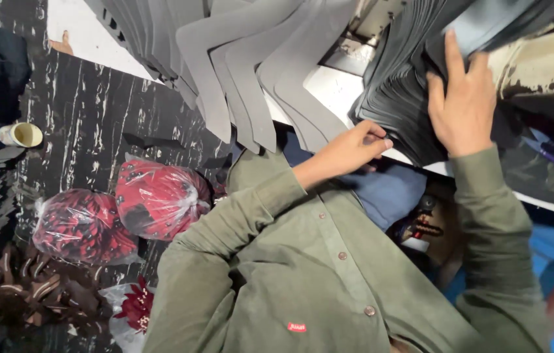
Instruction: The person sits and repeatedly picks up gray and black plastic pieces, fitting them together by hand. They handle the parts one at a time, aligning edges and pressing them to connect.
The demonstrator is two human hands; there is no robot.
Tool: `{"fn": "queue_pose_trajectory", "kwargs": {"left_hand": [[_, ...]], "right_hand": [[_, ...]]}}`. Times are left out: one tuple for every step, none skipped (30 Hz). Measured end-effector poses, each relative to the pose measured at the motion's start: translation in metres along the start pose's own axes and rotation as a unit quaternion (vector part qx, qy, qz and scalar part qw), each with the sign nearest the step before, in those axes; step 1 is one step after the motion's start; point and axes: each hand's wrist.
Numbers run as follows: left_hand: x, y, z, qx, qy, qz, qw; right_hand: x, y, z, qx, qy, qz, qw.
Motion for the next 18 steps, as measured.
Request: {"fn": "queue_pose_trajectory", "kwargs": {"left_hand": [[-0.013, -0.01, -0.019, 0.043, 0.087, -0.012, 0.995], [-0.026, -0.021, -0.039, 0.086, 0.173, -0.023, 0.981], [-0.032, -0.03, -0.031, 0.089, 0.174, -0.025, 0.98], [-0.038, -0.039, -0.024, 0.09, 0.203, -0.027, 0.975], [-0.042, -0.051, -0.015, 0.087, 0.229, -0.028, 0.969], [-0.045, -0.062, -0.013, 0.087, 0.228, -0.031, 0.969], [-0.05, -0.075, -0.01, 0.081, 0.236, -0.041, 0.968], [-0.056, -0.087, -0.006, 0.075, 0.244, -0.05, 0.965], [-0.056, -0.09, -0.013, 0.076, 0.244, -0.053, 0.965], [-0.056, -0.092, -0.02, 0.084, 0.244, -0.069, 0.964], [-0.054, -0.095, -0.028, 0.091, 0.243, -0.084, 0.962], [-0.047, -0.082, -0.021, 0.093, 0.243, -0.085, 0.962], [-0.039, -0.071, -0.013, 0.103, 0.215, -0.08, 0.968], [-0.031, -0.06, -0.005, 0.113, 0.187, -0.075, 0.973], [-0.026, -0.044, 0.001, 0.112, 0.186, -0.076, 0.973], [-0.021, -0.027, 0.007, 0.138, 0.195, -0.053, 0.97], [-0.015, -0.012, 0.014, 0.161, 0.204, -0.027, 0.965], [-0.021, -0.021, 0.0, 0.158, 0.203, -0.027, 0.966]], "right_hand": [[0.0, 0.003, 0.0, -0.016, -0.013, -0.015, 1.0], [0.0, 0.007, 0.001, -0.033, -0.026, -0.03, 0.999], [0.005, 0.008, 0.0, -0.035, -0.026, -0.033, 0.998], [0.01, 0.008, -0.001, -0.055, -0.044, -0.064, 0.995], [0.013, 0.006, -0.002, -0.074, -0.062, -0.09, 0.991], [0.013, 0.006, -0.003, -0.077, -0.062, -0.089, 0.991], [0.014, 0.004, -0.002, -0.064, -0.049, -0.087, 0.993], [0.015, 0.003, -0.001, -0.05, -0.035, -0.086, 0.994], [0.015, 0.005, -0.006, -0.052, -0.034, -0.086, 0.994], [0.015, 0.007, -0.01, -0.02, -0.006, -0.073, 0.997], [0.014, 0.008, -0.015, 0.014, 0.021, -0.06, 0.998], [0.014, 0.014, -0.021, 0.012, 0.021, -0.061, 0.998], [0.014, 0.019, -0.026, 0.027, 0.026, -0.052, 0.998], [0.014, 0.023, -0.032, 0.042, 0.03, -0.043, 0.998], [0.014, 0.027, -0.037, 0.041, 0.031, -0.042, 0.998], [0.014, 0.031, -0.042, 0.049, 0.034, -0.032, 0.998], [0.014, 0.034, -0.047, 0.058, 0.038, -0.019, 0.997], [0.009, 0.037, -0.044, 0.059, 0.038, -0.017, 0.997]]}}
Point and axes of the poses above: each hand's wrist, its own y-axis away from the middle knuckle, its own x-axis out of the back of the hand, z = x × y, and after that the axes turned 13 degrees about z, right-handed
